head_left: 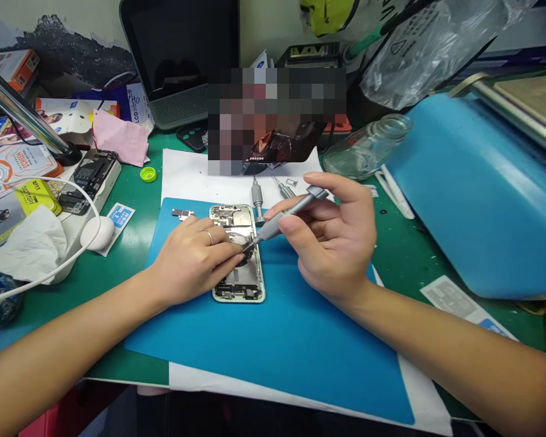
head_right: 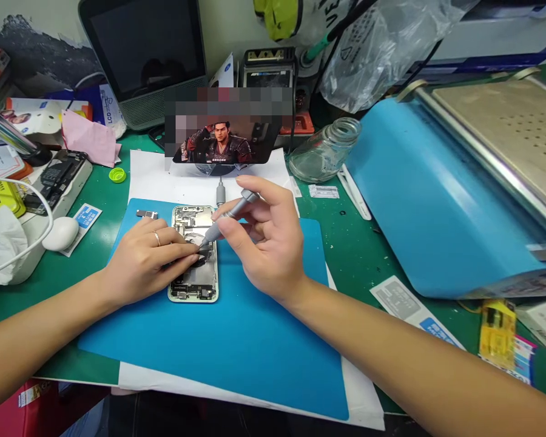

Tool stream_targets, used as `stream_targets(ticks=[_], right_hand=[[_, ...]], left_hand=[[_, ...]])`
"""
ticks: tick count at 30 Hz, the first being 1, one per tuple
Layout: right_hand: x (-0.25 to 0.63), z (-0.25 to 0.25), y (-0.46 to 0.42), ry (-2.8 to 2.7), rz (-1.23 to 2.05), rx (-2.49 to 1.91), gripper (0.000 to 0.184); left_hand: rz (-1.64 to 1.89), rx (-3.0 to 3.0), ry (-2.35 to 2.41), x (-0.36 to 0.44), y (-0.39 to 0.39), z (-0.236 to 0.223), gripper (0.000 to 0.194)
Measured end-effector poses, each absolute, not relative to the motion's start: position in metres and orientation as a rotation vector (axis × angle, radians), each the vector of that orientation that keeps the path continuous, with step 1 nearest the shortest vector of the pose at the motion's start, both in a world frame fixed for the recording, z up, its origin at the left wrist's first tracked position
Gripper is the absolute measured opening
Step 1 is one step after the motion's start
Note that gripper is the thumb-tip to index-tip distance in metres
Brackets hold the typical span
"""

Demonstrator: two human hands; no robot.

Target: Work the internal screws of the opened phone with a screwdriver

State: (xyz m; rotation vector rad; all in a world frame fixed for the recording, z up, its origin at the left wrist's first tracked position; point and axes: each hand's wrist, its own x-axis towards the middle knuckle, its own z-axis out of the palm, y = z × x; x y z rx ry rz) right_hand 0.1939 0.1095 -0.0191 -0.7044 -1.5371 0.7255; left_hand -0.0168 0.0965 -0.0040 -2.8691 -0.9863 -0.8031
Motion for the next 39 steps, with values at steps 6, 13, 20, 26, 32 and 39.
stream_targets(ticks=[6, 13, 20, 26, 32, 39], right_hand=[[0.1924, -0.0192, 0.1083, -1.495, 0.746, -0.699, 0.042], [0.1918, -0.019, 0.1082, -1.474, 0.755, -0.683, 0.044], [0.192, -0.0193, 0.1084, -1.492, 0.747, -0.692, 0.044], [0.1931, -0.019, 0.1087, -1.519, 0.735, -0.692, 0.044], [0.1932, -0.0211, 0.109, -1.5, 0.75, -0.674, 0.046], [0.1924, -0.0203, 0.1084, -1.501, 0.753, -0.681, 0.044]], left_hand=[[-0.815, -2.864, -0.984, -0.0161, 0.0974, -0.0034, 0.021], [-0.821, -2.881, -0.988, -0.0164, 0.0979, -0.0027, 0.023], [-0.829, -2.889, -0.98, -0.0159, 0.098, -0.0021, 0.021], [-0.851, -2.902, -0.974, -0.0152, 0.0989, -0.0009, 0.02], [-0.843, -2.901, -0.981, -0.0153, 0.0996, -0.0013, 0.02], [-0.843, -2.91, -0.988, -0.0151, 0.0994, -0.0018, 0.021]])
